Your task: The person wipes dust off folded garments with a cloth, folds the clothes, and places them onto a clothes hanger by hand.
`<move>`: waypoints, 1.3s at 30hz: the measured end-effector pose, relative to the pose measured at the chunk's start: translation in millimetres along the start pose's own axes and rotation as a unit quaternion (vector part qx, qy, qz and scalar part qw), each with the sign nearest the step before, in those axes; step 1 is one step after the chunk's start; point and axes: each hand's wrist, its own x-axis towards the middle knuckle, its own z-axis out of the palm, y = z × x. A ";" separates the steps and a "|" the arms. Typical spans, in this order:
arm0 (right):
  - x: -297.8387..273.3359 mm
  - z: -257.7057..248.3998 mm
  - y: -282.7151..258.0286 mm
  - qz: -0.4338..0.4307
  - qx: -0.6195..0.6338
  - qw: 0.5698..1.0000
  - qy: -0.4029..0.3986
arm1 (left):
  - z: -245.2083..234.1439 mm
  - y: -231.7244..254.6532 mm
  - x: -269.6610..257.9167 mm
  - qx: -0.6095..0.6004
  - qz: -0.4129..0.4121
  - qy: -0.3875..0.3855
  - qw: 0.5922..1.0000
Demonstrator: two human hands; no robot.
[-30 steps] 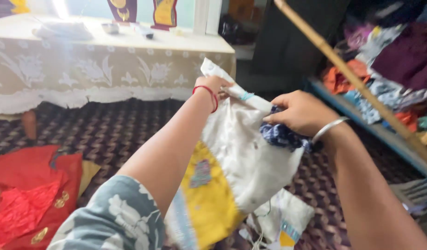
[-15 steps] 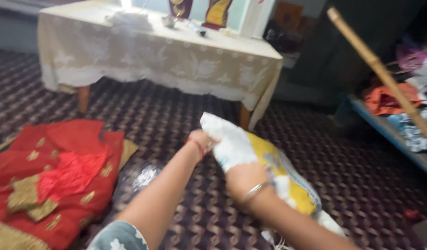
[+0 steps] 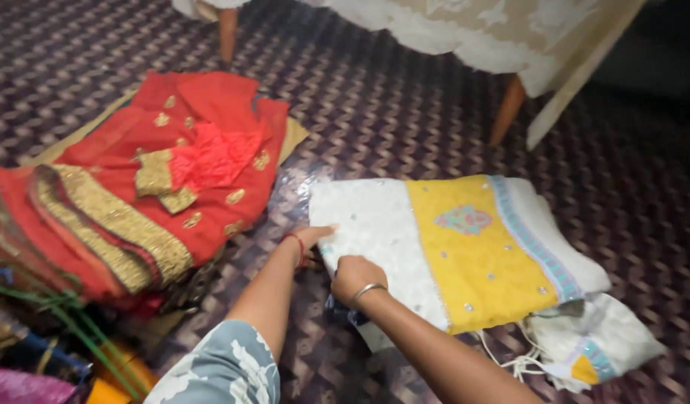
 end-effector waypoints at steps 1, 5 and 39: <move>3.4 1.5 -3.8 0.003 0.021 1.000 0.015 | 1.1 0.1 -6.5 0.023 -0.054 -0.031 0.998; 25.5 18.4 -10.3 0.001 0.073 0.997 0.010 | -20.1 -1.3 13.5 0.225 0.002 -0.050 0.973; 52.2 -2.9 209.1 -0.066 -0.011 0.863 0.500 | 42.1 -49.1 -129.8 0.604 0.326 0.233 0.689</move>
